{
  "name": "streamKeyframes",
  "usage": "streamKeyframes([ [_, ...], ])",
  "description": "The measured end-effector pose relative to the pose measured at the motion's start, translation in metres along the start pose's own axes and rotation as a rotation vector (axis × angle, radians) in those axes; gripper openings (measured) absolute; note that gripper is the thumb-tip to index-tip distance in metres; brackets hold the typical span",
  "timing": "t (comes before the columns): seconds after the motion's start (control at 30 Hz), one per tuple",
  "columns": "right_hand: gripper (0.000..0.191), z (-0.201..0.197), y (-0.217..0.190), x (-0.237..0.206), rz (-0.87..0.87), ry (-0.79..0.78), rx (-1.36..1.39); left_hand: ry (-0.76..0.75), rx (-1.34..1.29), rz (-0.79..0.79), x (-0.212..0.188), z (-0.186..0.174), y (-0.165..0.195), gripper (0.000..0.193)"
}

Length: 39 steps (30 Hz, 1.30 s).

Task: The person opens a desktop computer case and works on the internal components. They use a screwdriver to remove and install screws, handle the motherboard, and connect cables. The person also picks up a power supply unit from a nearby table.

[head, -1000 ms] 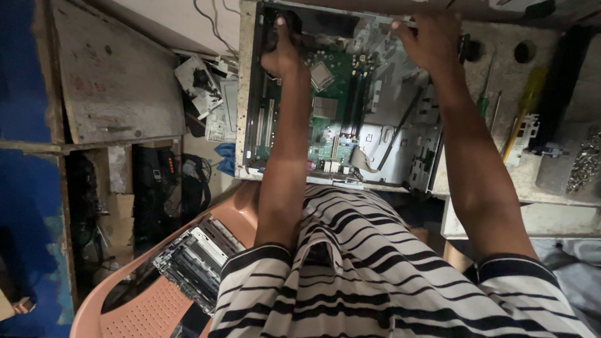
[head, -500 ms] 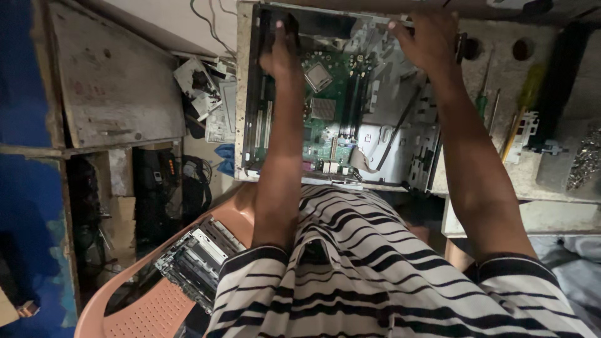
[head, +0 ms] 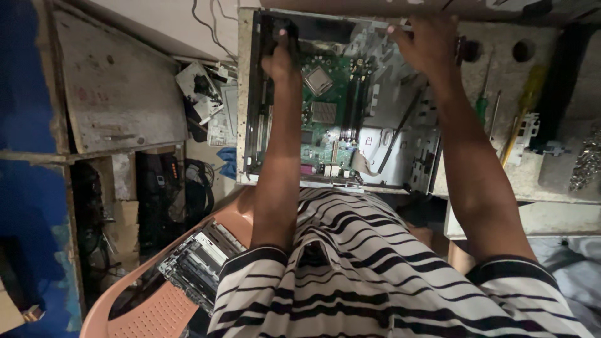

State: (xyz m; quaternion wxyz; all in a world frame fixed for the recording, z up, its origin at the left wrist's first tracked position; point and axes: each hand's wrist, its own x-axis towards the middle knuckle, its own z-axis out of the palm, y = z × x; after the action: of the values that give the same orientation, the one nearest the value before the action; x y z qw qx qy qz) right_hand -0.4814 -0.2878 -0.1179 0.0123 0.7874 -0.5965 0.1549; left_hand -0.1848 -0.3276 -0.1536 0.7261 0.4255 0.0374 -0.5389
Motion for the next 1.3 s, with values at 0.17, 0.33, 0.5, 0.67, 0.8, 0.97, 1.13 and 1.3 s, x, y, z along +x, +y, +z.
streamKeyframes([
  [0.17, 0.048, 0.0, 0.003, -0.001, 0.025, -0.05, 0.043, -0.062, 0.02, 0.045, -0.002, 0.0, 0.0, 0.038],
  [0.33, 0.035, 0.003, 0.006, -0.001, -0.072, 0.076, 0.011, -0.01, 0.062, 0.008, 0.003, 0.001, -0.005, 0.039],
  [0.5, 0.042, 0.008, 0.008, -0.001, 0.106, -0.126, 0.081, 0.091, 0.269, 0.074, 0.004, -0.004, -0.012, 0.036],
  [0.67, 0.042, 0.006, 0.022, -0.001, 0.027, -0.046, 0.025, 0.03, 0.273, 0.192, 0.005, 0.006, -0.021, 0.025],
  [0.8, 0.04, 0.004, 0.028, -0.005, 0.004, -0.036, 0.029, -0.002, 0.261, 0.111, -0.001, 0.008, -0.021, 0.026],
  [0.97, 0.033, 0.003, 0.022, -0.007, -0.04, 0.043, 0.069, 0.019, 0.253, 0.051, -0.006, 0.007, -0.016, 0.029],
  [1.13, 0.035, -0.002, 0.015, -0.007, 0.061, -0.083, 0.074, -0.024, 0.198, 0.096, 0.001, 0.001, -0.014, 0.029],
  [1.3, 0.033, -0.004, 0.011, -0.007, -0.007, -0.004, 0.095, 0.003, 0.192, 0.125, 0.003, 0.001, -0.017, 0.029],
])
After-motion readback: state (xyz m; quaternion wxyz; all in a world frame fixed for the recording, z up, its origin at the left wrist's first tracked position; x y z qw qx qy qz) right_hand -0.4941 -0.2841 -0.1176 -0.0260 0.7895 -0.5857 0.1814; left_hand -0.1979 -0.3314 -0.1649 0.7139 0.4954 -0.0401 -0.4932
